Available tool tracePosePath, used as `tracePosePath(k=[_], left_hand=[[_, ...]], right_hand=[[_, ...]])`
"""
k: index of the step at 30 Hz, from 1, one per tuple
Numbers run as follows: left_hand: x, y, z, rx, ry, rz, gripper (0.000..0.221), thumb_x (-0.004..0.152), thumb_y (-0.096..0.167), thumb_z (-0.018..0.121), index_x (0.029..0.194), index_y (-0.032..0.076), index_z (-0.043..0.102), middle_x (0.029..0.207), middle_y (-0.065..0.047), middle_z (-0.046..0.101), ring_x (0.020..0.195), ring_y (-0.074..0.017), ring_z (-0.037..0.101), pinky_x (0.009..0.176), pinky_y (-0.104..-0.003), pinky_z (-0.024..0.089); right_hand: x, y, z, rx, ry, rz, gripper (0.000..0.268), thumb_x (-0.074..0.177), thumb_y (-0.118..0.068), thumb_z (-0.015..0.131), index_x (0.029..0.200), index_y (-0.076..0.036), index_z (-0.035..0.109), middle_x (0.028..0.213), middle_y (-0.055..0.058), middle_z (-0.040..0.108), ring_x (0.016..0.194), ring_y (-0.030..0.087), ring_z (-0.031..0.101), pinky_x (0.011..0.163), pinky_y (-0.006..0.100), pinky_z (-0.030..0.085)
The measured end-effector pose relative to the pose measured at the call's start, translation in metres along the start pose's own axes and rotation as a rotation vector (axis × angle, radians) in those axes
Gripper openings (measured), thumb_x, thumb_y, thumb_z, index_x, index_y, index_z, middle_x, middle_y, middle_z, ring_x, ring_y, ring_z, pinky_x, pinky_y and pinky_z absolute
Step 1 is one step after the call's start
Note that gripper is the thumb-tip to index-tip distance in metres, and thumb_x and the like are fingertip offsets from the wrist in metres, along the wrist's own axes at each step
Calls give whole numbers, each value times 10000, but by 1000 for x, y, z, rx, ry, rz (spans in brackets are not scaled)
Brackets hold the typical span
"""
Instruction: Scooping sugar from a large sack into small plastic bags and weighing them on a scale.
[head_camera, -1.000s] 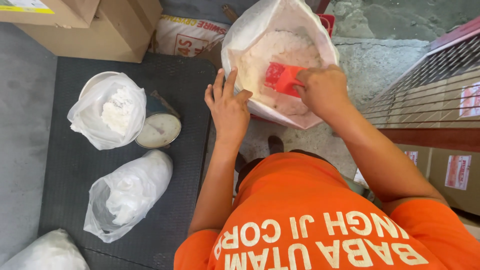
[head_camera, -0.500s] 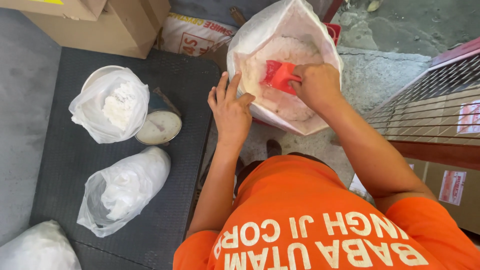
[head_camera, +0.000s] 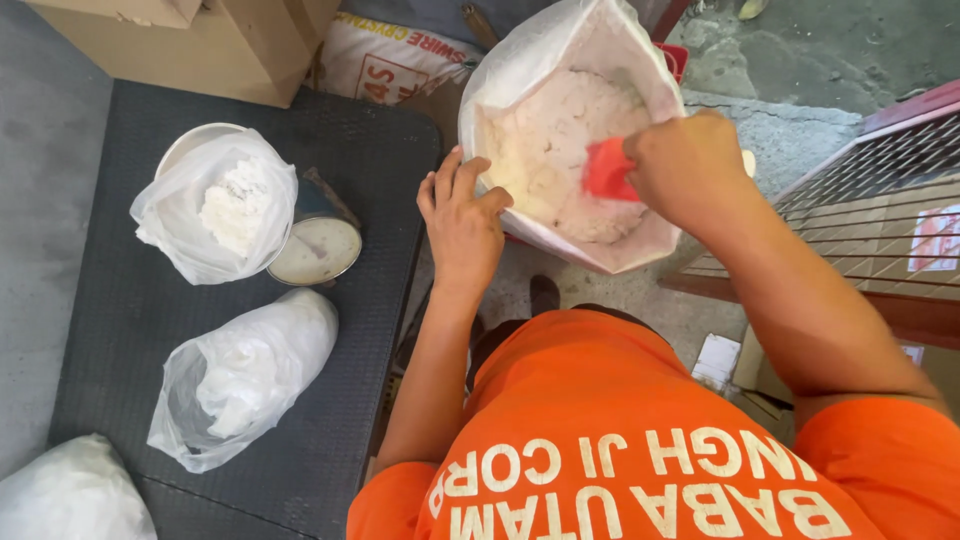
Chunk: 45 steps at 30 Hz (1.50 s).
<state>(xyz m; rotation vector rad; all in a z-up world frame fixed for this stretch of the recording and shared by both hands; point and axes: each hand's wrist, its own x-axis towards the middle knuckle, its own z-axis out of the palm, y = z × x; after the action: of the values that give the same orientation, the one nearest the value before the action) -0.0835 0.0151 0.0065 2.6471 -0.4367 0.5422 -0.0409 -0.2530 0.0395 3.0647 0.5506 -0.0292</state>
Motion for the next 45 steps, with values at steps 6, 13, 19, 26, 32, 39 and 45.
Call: tracePosePath(k=[6,13,19,26,32,39,45], left_hand=[[-3,-6,-14,-15,-69,37,139,798,25,695,809,140,773,1219,-67,623,1357,-309,500,1145,-581,316],[-4,-8,-15,-34,-75,72,138,793,21,692,806,139,763,1216,-63,622,1358,-309,503,1146,-568,311],[-2,-4,-12,-31,-71,64,139,791,18,703,812,136,773,1206,-66,619,1356,-303,507,1145,-572,320],[-6,-6,-8,-32,-48,55,150,791,10,713,808,142,782,1199,-58,623,1349,-304,508,1131,-572,330],[-4,-6,-3,-22,-25,68,143,788,17,722,808,146,782,1203,-60,619,1353,-303,506,1134,-561,335],[-1,-5,1,-42,-7,79,125,789,51,713,796,158,778,1207,-63,615,1333,-302,502,1126,-563,336],[-2,-4,1,-57,-13,79,107,792,53,718,795,148,769,1212,-67,612,1338,-306,502,1129,-555,341]], right_hand=[[-12,-5,15,-57,-111,-143,82,801,-262,732,811,-182,749,742,72,720,684,303,710,643,435,552],[-33,-3,15,51,6,-67,219,795,-388,776,790,-173,734,712,77,711,650,332,684,638,450,541],[-33,-6,28,165,81,-41,193,802,-338,799,825,-164,716,709,79,701,642,322,681,655,461,534],[-41,-17,69,446,276,30,206,795,-290,804,928,-139,762,790,122,713,692,359,685,633,472,544],[-32,-27,73,362,209,116,183,798,-298,817,850,-138,746,825,99,735,712,349,694,613,472,523],[-38,-44,86,342,302,5,204,809,-279,803,853,-107,702,807,102,718,708,317,686,656,455,481],[-30,-54,97,294,291,62,207,803,-262,812,879,-101,706,827,103,728,686,318,674,657,445,476]])
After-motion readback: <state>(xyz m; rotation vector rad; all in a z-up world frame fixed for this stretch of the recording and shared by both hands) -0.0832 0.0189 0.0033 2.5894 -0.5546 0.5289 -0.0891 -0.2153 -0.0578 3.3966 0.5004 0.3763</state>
